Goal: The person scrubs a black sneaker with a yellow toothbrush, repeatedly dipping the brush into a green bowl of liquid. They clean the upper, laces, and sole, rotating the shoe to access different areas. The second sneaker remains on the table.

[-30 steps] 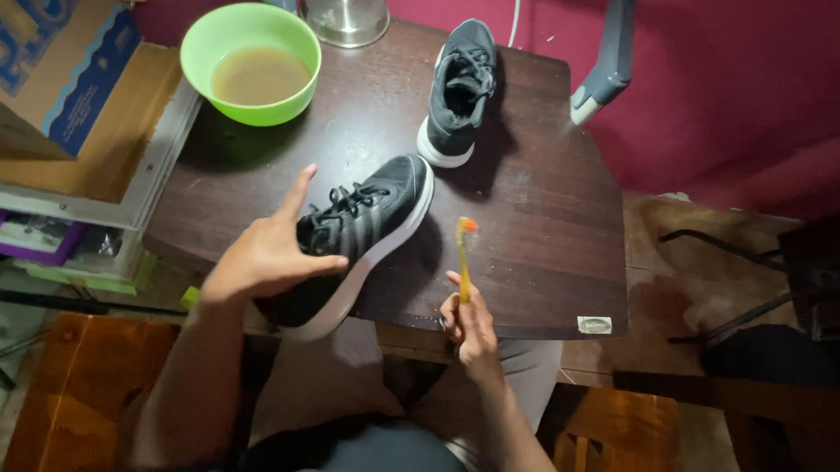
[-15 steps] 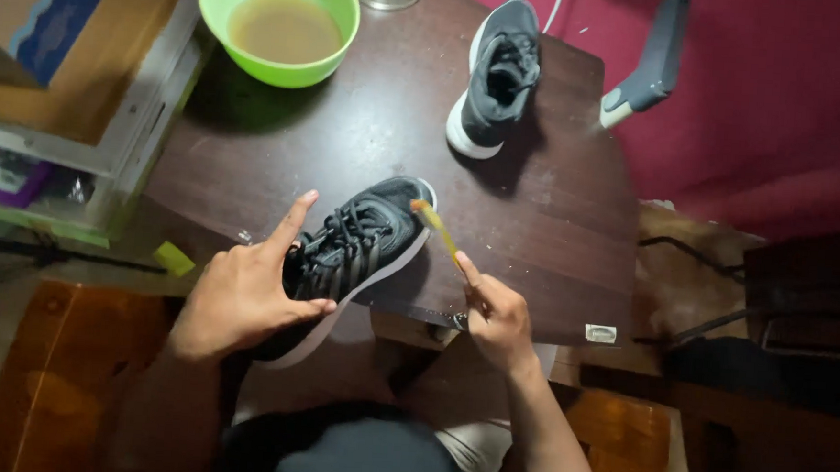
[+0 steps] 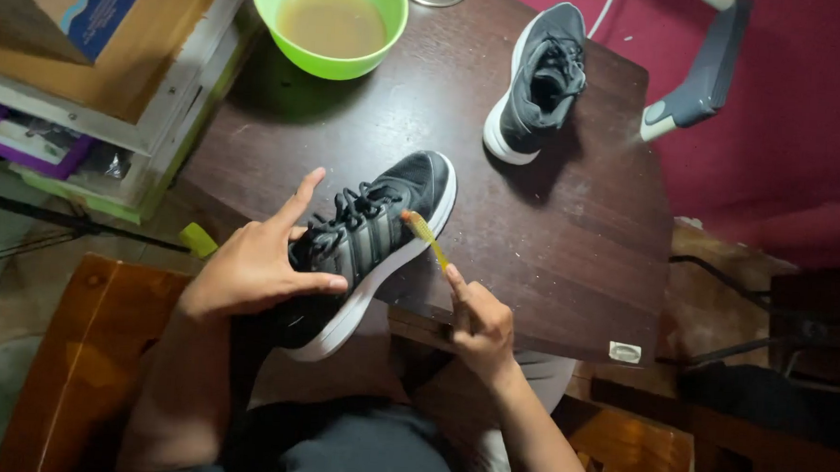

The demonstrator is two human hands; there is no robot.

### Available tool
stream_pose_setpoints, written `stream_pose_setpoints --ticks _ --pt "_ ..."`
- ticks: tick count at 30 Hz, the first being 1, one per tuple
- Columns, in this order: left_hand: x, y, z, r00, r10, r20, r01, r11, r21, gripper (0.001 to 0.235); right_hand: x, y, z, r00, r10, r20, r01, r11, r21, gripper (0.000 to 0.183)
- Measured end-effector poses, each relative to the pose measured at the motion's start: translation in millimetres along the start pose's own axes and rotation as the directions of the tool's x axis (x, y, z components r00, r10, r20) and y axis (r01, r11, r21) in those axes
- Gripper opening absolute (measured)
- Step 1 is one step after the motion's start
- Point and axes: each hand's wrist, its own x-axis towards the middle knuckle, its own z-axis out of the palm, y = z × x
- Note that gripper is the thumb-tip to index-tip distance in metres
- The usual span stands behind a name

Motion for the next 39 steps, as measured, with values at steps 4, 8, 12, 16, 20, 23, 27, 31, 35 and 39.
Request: stream_pose_setpoints --ticks 4,8,12,16,20,23,27,31,35,39 --pt "14 -22 6 0.999 0.015 -0.039 -0.02 0.993 -0.115 0.135 4 -48 -2 0.951 -0.123 0.284 0.11 0.992 0.063 0.049" --pt "24 -39 10 0.998 0.043 -0.055 -0.056 0.966 -0.254 0.134 31 -75 -3 0.993 -0.078 0.086 0.07 0.993 0.092 0.048" --pt "22 -39 9 0.998 0.041 -0.039 -0.05 0.957 -0.286 0.133 12 -67 5 0.98 -0.078 0.185 0.061 0.994 0.095 0.051" --pt "20 -37 14 0.999 0.029 -0.043 -0.042 0.939 -0.341 0.132 -2 -26 11 0.997 -0.033 0.075 0.031 0.999 0.037 0.055" --pt "31 -47 13 0.997 0.062 -0.047 -0.074 0.932 -0.354 0.129 15 -34 -3 0.986 -0.017 0.167 0.006 0.998 0.07 0.053" --pt "37 -48 19 0.994 0.078 -0.07 -0.1 0.915 -0.39 0.127 42 -64 -17 0.985 -0.07 0.159 0.065 0.997 0.038 0.049" --pt "32 -44 12 0.994 0.097 -0.051 -0.11 0.891 -0.44 0.128 19 -53 -11 0.96 -0.119 0.254 0.123 0.992 0.001 0.044" --pt "36 -51 12 0.99 0.122 -0.072 -0.142 0.86 -0.491 0.128 23 -10 -13 0.989 -0.069 0.128 0.07 0.998 -0.003 0.053" --pt "39 -59 12 0.99 0.136 -0.049 -0.143 0.867 -0.478 0.13 44 -51 -21 0.914 -0.233 0.333 0.234 0.972 0.04 0.039" --pt "59 -84 15 0.983 0.18 -0.044 -0.175 0.82 -0.545 0.127 43 3 -19 0.955 -0.138 0.262 0.103 0.984 0.144 0.094"
